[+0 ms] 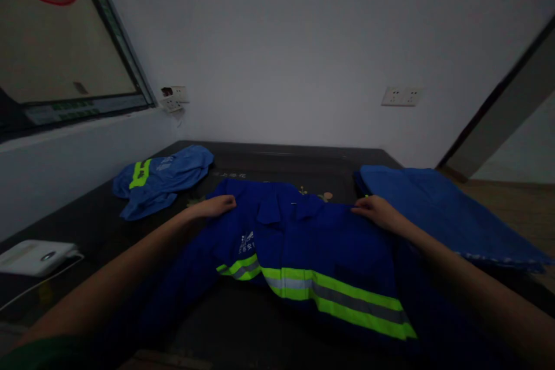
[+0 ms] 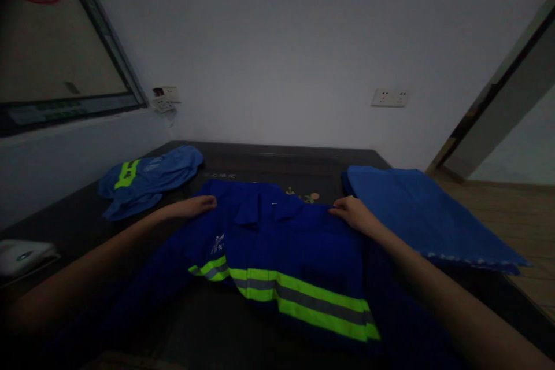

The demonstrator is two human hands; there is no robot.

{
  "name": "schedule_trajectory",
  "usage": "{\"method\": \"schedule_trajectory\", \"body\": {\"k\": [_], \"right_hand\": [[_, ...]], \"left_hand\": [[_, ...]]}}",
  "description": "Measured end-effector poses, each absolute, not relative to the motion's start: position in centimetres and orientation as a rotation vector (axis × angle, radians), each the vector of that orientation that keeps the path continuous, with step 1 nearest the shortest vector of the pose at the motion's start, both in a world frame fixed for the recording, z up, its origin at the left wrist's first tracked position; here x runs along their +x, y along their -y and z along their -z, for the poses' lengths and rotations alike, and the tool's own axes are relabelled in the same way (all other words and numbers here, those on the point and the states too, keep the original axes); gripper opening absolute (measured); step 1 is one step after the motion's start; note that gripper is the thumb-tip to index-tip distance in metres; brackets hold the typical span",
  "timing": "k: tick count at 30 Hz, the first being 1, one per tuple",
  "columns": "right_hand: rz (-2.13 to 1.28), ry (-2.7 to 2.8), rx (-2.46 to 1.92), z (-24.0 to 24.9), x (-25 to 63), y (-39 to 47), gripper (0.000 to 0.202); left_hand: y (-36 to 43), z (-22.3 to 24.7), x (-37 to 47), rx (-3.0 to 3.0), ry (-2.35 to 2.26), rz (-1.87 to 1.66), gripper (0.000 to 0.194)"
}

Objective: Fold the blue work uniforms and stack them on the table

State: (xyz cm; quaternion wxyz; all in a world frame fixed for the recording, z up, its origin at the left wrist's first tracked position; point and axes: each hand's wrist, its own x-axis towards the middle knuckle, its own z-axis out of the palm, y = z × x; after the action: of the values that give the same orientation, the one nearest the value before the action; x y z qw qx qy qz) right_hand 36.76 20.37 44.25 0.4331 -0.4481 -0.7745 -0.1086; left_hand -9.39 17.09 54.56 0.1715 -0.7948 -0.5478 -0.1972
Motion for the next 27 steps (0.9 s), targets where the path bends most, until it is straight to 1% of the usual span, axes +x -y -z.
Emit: {"method": "schedule_trajectory", "body": {"k": [2, 5, 8, 12, 15, 18, 21, 24, 27], "right_hand": [[0.245, 1.904, -1.049, -44.9, 37.5, -18.3, 0.032], [0.293, 1.823, -0.944, -46.1, 38.5, -15.2, 0.034], [0.299, 1.709, -0.86, -47.3, 39.5, -11.9, 0.035], [0.202, 1.543, -0.764, -49.2, 40.6, -6.6, 0.034], [0.219, 1.367, -0.665, -51.1, 41.5, -2.0, 0.03], [0.308, 1.226, -0.619, -53.1, 42.5, 3.0, 0.026], [0.442, 1.124, -0.602, -54.8, 43.1, 8.4, 0.024], [0.594, 1.006, -0.597, -56.2, 42.6, 13.5, 0.029], [0.74, 0.874, -0.598, -57.8, 41.5, 17.8, 0.038]], "left_hand": [[-16.2, -55.0, -9.1, -2.169, 1.478, 0.713, 0.026], [-13.6, -56.3, -8.3, -1.992, 1.264, 0.952, 0.027], [-9.2, -58.4, -7.0, -1.877, 1.034, 1.075, 0.032], [-1.7, -62.1, -4.9, -1.817, 0.893, 1.12, 0.042], [4.2, -64.7, -3.3, -1.74, 0.78, 1.144, 0.04], [9.9, -66.8, -1.6, -1.605, 0.593, 1.174, 0.039], [15.5, -68.5, 0.1, -1.374, 0.436, 1.211, 0.047], [20.7, -69.5, 1.1, -1.155, 0.361, 1.22, 0.056], [24.9, -69.3, 1.2, -0.947, 0.266, 1.18, 0.063]]}}
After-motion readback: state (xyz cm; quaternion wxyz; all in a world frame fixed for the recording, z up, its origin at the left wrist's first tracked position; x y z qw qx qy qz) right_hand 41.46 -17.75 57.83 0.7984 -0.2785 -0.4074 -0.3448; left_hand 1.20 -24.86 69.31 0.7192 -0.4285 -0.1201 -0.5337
